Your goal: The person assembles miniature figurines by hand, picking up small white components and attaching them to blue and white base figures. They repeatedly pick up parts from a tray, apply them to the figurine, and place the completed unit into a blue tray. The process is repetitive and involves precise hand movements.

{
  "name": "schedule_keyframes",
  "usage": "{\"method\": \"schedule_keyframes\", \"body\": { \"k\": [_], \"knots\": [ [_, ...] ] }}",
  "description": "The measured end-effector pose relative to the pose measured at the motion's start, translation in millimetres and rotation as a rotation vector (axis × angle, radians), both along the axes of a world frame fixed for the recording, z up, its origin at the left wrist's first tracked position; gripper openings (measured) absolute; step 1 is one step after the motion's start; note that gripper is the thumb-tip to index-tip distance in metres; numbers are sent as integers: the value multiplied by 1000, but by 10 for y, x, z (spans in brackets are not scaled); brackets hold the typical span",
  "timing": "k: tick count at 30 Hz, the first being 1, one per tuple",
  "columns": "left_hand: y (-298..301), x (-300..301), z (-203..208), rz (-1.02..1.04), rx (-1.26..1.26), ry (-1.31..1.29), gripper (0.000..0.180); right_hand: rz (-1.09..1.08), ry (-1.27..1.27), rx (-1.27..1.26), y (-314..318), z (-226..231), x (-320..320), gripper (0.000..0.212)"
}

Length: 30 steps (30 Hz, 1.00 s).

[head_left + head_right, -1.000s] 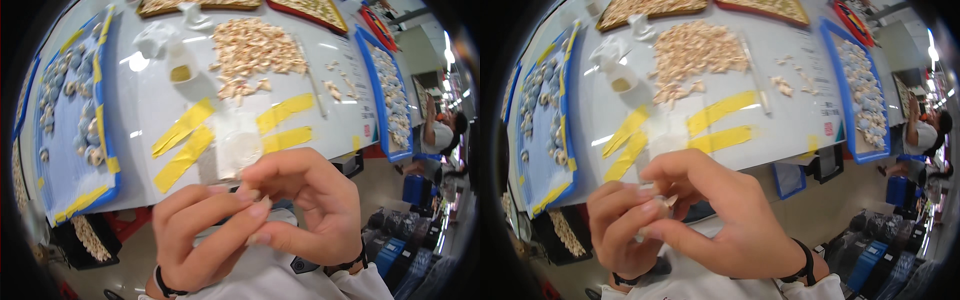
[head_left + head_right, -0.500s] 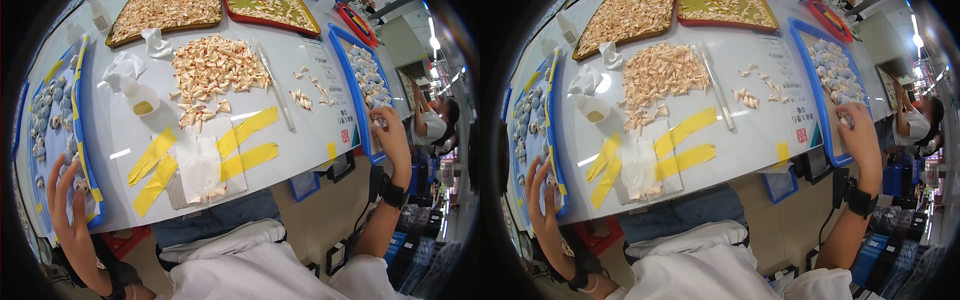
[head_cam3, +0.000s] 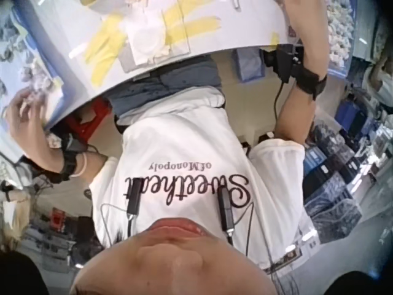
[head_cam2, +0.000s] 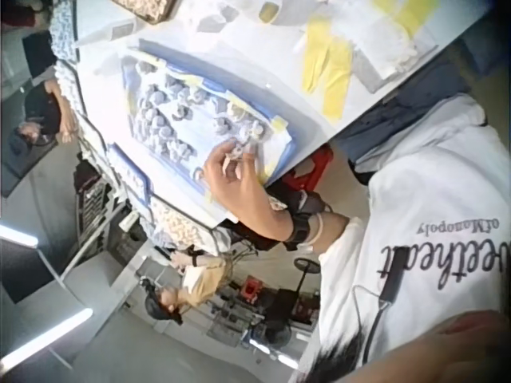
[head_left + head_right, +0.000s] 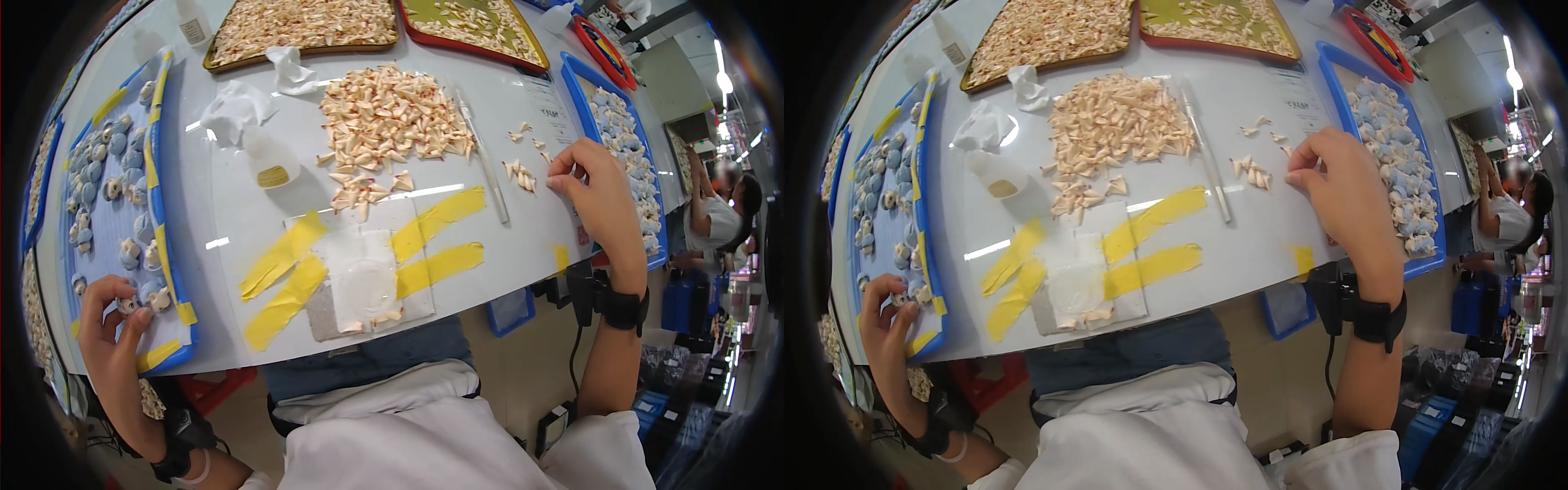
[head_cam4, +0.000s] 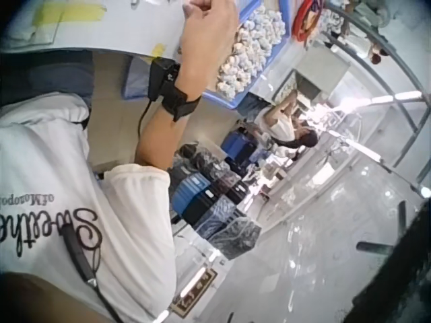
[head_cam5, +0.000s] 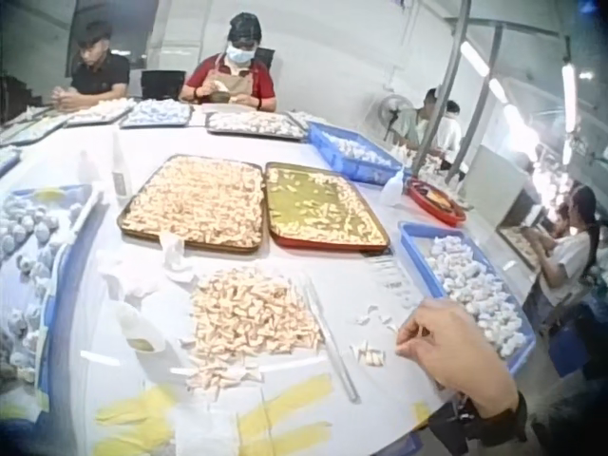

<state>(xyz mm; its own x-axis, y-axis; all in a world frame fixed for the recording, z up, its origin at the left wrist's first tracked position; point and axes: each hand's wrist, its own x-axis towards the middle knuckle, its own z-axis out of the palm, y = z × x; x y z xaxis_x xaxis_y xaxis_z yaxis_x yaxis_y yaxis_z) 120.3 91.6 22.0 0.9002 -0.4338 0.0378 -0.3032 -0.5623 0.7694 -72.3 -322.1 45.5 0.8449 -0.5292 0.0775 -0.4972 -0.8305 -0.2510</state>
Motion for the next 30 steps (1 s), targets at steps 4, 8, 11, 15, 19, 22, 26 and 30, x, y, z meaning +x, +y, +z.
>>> {"method": "schedule_keyframes", "body": {
  "k": [4,8,11,15,19,22,26,30],
  "knots": [
    [19,-138,83,182,-115,-97,17,38,-219,70,66,40,-26,10],
    [-116,-381,116,146,-345,-152,21,-96,-471,582,316,206,-125,6],
    [-96,-589,44,-57,-578,-51,28,-109,-558,705,565,310,-169,11],
    [-510,-791,-12,9,-839,271,44,42,-641,862,722,145,-318,15],
    [-507,-859,-164,-149,-1007,439,43,112,-571,786,801,81,-248,8],
    [-518,-907,-132,-198,-1079,558,42,142,-517,619,821,103,-167,6],
    [-581,-954,-126,-188,-1159,684,41,126,-515,552,865,110,-20,6],
    [-575,-909,-231,-258,-1188,646,41,207,-469,616,899,162,81,7]
  ]
}}
